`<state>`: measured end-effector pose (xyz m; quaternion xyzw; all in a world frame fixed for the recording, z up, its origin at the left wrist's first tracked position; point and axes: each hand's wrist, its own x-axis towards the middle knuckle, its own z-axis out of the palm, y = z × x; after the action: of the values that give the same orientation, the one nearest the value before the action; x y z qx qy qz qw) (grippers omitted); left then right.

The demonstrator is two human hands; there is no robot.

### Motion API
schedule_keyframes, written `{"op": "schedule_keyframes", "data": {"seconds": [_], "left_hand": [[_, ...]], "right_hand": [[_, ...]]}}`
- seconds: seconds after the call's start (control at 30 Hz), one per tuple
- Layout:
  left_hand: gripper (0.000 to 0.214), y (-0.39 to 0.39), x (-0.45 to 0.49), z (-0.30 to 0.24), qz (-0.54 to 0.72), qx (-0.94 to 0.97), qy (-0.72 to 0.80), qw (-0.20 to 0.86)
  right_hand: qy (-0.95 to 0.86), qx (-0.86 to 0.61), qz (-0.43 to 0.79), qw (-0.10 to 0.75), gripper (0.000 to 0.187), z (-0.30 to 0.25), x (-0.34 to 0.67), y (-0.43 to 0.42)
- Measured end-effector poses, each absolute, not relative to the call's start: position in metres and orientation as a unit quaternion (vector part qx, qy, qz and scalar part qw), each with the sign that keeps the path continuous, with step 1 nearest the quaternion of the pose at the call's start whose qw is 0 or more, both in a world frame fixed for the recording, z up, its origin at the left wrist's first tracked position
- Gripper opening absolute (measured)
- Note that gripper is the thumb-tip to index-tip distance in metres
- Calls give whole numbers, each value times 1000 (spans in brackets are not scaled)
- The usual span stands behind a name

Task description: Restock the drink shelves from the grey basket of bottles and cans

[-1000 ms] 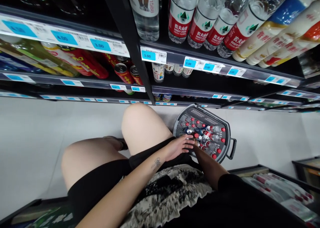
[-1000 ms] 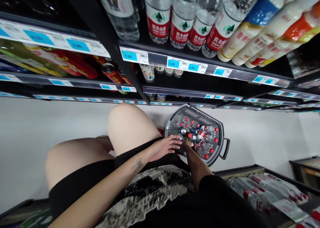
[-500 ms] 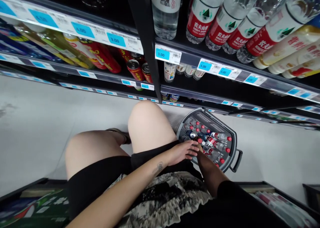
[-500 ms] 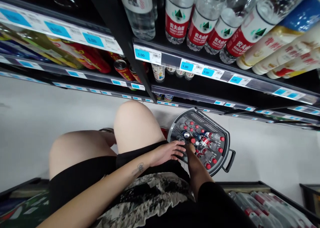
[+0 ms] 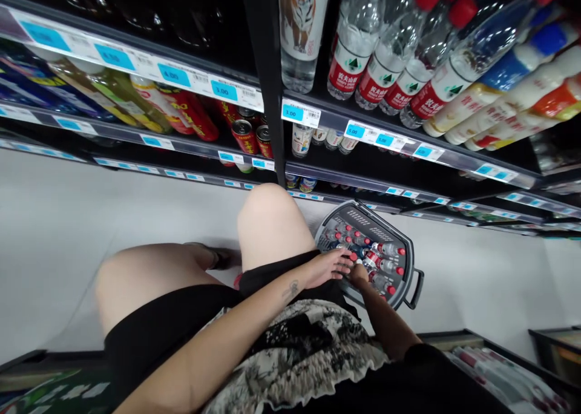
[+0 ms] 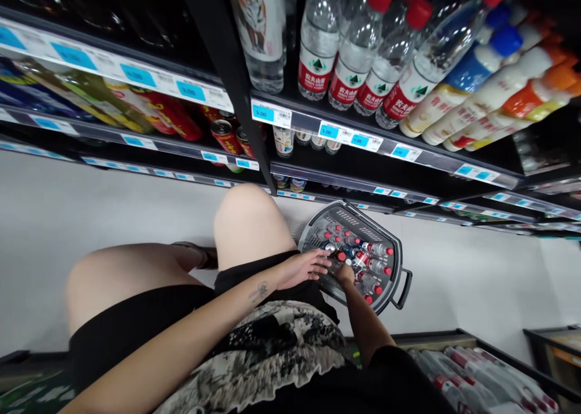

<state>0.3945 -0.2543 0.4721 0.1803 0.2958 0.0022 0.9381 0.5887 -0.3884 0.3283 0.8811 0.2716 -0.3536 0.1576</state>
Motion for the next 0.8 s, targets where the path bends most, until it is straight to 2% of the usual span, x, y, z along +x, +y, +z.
{"op": "schedule_keyframes", "data": {"seconds": [0.13,0.23,0.33,0.47,0.53,0.7,0.8], "left_hand": [[42,-260,389,470,15,176,290,941],[43,-263,380,473,30,180,281,942],[39,-265,370,478,52,198,300,932],[31,-266,363,485,91,193,324,921],[38,-266,362,488,110,168,331,922],[80,-260,358,489,192,63,346,916],[85,-255,356,488,214,71,293,929]], "right_hand": [[308,883,-324,143,34,356,601,-416],[356,895,-248,106,32,394,605,-425],[424,894,-147,16,28,440,603,-413],[507,843,-82,-159,23,497,587,-380],[536,813,-66,-218,23,519,573,-365],[532,768,-29,-357,21,570,542,-345],[522,722,-36,-452,18,604,531,-339]]}}
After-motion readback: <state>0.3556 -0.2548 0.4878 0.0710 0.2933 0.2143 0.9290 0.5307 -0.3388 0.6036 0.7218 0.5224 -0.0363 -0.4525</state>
